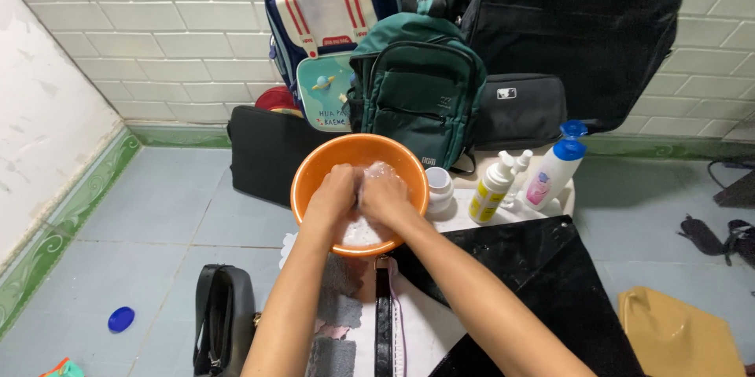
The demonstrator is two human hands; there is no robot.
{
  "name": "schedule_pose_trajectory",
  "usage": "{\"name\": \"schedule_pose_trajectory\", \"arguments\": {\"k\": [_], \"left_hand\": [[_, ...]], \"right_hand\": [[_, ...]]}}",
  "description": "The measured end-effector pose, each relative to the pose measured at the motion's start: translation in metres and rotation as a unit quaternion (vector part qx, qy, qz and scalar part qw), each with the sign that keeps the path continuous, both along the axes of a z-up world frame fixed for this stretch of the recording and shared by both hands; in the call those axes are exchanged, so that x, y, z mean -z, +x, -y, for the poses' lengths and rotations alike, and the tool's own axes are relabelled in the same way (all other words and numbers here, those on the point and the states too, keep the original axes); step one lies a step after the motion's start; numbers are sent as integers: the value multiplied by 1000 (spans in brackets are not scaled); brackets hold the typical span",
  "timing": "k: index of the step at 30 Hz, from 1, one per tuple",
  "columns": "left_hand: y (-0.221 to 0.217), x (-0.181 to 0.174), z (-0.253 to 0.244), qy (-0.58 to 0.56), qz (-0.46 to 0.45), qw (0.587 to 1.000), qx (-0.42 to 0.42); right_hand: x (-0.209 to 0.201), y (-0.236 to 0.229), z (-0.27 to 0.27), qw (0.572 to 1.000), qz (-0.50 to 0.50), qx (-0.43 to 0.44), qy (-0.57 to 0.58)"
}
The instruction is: Cleaning a black leather bag by scrubbing it with a toothbrush dipped in soapy water and then wiping it with a cloth.
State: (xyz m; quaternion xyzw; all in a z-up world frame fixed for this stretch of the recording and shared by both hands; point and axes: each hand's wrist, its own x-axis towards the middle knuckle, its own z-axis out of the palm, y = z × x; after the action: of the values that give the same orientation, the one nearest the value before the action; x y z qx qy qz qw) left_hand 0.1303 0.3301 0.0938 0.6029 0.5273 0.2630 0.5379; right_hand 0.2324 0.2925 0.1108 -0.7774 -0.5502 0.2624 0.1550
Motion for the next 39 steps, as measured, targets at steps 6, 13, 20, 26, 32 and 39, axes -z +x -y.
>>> {"name": "schedule_pose_trajectory", "arguments": {"k": [6, 13, 20, 26, 32, 39], "left_hand": [[-2, 15, -15, 212, -286, 923, 147], [16, 140, -117, 276, -387, 860, 185], [-41, -31, -48, 326, -302, 875, 193], [-58, -83, -25, 344, -258, 884, 183], [-50, -47, -31, 313, -251, 897, 185], [11, 150, -130, 213, -391, 882, 154]], "right_hand": [[19, 2, -1, 985, 125, -120, -18], [28, 19, -10, 981, 132, -117, 80], [12, 65, -40, 977, 17, -117, 179], [-54, 58, -7, 972, -40, -96, 210], [-27, 56, -11, 982, 15, -85, 170], [86, 49, -60, 975, 191, -111, 31]]}}
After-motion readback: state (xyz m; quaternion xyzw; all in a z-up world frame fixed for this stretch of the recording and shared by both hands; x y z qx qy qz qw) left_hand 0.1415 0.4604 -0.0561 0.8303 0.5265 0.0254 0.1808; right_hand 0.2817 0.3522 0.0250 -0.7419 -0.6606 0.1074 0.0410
